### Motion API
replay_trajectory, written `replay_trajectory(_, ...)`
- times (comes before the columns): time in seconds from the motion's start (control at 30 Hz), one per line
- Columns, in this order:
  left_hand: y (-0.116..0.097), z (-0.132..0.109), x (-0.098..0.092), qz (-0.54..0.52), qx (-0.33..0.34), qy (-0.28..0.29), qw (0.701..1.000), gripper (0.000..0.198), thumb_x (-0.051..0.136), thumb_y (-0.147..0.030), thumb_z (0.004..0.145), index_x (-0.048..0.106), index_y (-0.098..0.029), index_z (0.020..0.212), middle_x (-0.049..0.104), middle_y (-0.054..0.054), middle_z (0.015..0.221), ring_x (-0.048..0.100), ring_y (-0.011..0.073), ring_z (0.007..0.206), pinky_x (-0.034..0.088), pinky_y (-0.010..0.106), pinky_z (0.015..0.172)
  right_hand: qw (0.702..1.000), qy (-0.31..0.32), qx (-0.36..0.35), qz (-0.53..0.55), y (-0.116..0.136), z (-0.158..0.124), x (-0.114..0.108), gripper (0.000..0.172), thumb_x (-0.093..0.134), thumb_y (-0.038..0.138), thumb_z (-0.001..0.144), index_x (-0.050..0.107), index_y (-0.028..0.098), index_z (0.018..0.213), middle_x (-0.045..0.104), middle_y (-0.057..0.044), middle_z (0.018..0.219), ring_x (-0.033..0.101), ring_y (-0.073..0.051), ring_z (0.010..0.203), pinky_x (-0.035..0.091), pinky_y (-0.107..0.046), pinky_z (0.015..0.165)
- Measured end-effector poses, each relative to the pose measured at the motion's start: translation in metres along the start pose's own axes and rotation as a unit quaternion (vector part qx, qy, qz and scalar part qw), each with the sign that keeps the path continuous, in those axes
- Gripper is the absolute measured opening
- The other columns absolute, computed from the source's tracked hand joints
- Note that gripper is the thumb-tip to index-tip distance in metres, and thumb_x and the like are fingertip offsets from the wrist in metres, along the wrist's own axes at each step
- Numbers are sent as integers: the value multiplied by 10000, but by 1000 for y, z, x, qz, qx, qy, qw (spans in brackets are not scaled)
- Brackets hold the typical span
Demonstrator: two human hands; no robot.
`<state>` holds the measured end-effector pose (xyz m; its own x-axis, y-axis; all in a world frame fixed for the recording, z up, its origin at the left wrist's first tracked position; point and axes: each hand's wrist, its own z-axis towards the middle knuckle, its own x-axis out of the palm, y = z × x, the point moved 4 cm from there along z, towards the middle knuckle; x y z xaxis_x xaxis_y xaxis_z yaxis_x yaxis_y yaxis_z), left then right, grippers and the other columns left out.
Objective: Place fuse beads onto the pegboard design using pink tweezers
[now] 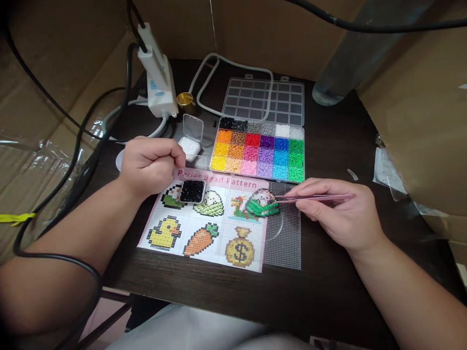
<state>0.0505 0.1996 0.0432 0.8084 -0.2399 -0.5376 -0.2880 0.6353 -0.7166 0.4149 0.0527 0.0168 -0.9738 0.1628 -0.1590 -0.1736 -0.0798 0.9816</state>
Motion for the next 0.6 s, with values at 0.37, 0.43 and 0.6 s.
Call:
replay_trajectory(0.37, 0, 1, 0, -15, -9, 3, 1000, 237, 620, -84, 739, 654, -308, 668, 651, -15, 579, 580, 183, 541, 430, 414, 558, 998, -37, 0, 46, 1, 0, 2, 160, 1084, 144, 846, 1033, 286, 897, 975, -129, 945, 687, -162, 563, 514, -293, 476)
replay_trajectory(0.43, 0, 0, 1, -17, -9, 5, 1000, 241, 622, -83, 743, 656, -311, 671, 658, -15, 586, 587, 188, 547, 435, 419, 564, 998, -43, -2, 44, 1, 0, 1, 156, 1087, 151, 843, 1031, 288, 894, 975, -125, 945, 676, -157, 558, 496, -291, 470)
replay_trajectory(0.6, 1, -1, 1, -12, -8, 4, 1000, 259, 624, -70, 753, 661, -315, 681, 653, -14, 582, 585, 195, 550, 439, 427, 570, 997, -67, 6, 49, 0, 0, 1, 157, 1117, 179, 822, 1030, 284, 899, 970, -134, 949, 694, -174, 573, 495, -299, 456)
